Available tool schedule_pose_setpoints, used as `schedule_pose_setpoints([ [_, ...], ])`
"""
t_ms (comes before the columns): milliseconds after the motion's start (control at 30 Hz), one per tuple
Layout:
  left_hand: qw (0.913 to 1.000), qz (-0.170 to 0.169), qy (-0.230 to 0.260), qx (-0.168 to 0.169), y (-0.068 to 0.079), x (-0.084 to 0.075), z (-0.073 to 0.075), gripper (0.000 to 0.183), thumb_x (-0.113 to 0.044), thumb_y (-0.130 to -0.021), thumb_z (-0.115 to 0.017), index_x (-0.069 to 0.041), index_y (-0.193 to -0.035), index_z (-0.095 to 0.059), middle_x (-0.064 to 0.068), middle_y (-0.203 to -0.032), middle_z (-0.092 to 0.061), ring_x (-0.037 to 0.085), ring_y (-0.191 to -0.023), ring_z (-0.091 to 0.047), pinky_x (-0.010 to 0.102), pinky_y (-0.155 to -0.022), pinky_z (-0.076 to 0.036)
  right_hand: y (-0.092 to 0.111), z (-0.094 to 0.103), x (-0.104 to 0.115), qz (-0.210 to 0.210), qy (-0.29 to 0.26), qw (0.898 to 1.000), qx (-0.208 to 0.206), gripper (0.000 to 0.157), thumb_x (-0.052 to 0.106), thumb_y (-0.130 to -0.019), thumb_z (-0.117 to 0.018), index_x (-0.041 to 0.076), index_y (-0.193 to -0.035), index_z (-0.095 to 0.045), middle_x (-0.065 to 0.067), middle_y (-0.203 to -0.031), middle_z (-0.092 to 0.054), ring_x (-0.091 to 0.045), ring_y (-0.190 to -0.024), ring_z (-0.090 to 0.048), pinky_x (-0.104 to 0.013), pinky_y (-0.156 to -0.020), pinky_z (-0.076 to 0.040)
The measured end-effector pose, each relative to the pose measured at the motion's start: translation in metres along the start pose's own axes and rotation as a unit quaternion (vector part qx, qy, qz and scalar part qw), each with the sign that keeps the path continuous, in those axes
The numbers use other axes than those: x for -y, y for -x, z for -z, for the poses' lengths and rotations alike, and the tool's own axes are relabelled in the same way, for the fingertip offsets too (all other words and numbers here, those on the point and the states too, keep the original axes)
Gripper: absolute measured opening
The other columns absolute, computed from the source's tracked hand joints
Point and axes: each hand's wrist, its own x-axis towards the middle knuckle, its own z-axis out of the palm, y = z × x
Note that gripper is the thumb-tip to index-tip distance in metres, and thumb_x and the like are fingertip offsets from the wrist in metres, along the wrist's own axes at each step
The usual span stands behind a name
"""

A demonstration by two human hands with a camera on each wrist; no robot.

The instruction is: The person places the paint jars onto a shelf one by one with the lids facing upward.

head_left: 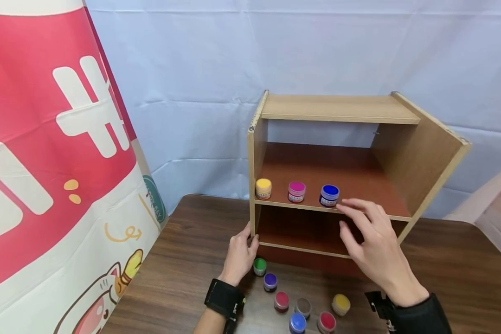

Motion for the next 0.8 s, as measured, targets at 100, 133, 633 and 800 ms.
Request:
schedule_pose_setpoints([
  [100,1.0000,0.000,0.004,0.002,0.000,-0.001,0.001,0.046,-0.014,-0.092,-0.055,0.000,-0.135,-0.049,0.017,-0.118,-0.064,0.017,-0.100,-0.061,0.033,-0.075,-0.055,0.014,0.002,0.002,-0.009,0.004,1.000,0.026,0.035,0.001,-0.071,-0.065,0.000,-0.106,-0.067,-0.014,-0.107,-0.061,-0.028,-0.097,-0.051,-0.040,-0.081,-0.038],
  [133,1.0000,0.000,0.004,0.002,0.000,-0.001,0.001,0.046,-0.014,-0.092,-0.055,0.000,-0.135,-0.049,0.017,-0.118,-0.064,0.017,-0.100,-0.061,0.034,-0.076,-0.055,0.020,0.002,0.002,-0.011,0.007,0.999,0.037,0.035,0.001,-0.071,-0.066,0.001,-0.105,-0.067,-0.013,-0.106,-0.061,-0.027,-0.096,-0.051,-0.039,-0.080,-0.038],
  [633,1.0000,0.008,0.004,0.002,-0.001,-0.001,0.001,0.044,-0.013,-0.091,-0.055,0.000,-0.133,-0.051,0.017,-0.116,-0.065,0.016,-0.101,-0.061,0.035,-0.078,-0.054,0.102,-0.011,-0.003,-0.164,0.021,0.921,0.353,0.021,0.021,-0.078,-0.070,0.013,-0.098,-0.067,0.004,-0.096,-0.057,-0.013,-0.087,-0.057,-0.034,-0.071,-0.052],
  [800,1.0000,0.004,0.007,0.005,-0.001,-0.002,0.002,0.045,-0.013,-0.092,-0.055,-0.001,-0.134,-0.050,0.017,-0.118,-0.064,0.018,-0.102,-0.061,0.036,-0.078,-0.054,0.116,-0.016,-0.005,-0.229,-0.023,0.874,0.428,0.023,0.024,-0.080,-0.069,0.014,-0.100,-0.065,0.003,-0.098,-0.054,-0.016,-0.087,-0.051,-0.038,-0.073,-0.050],
])
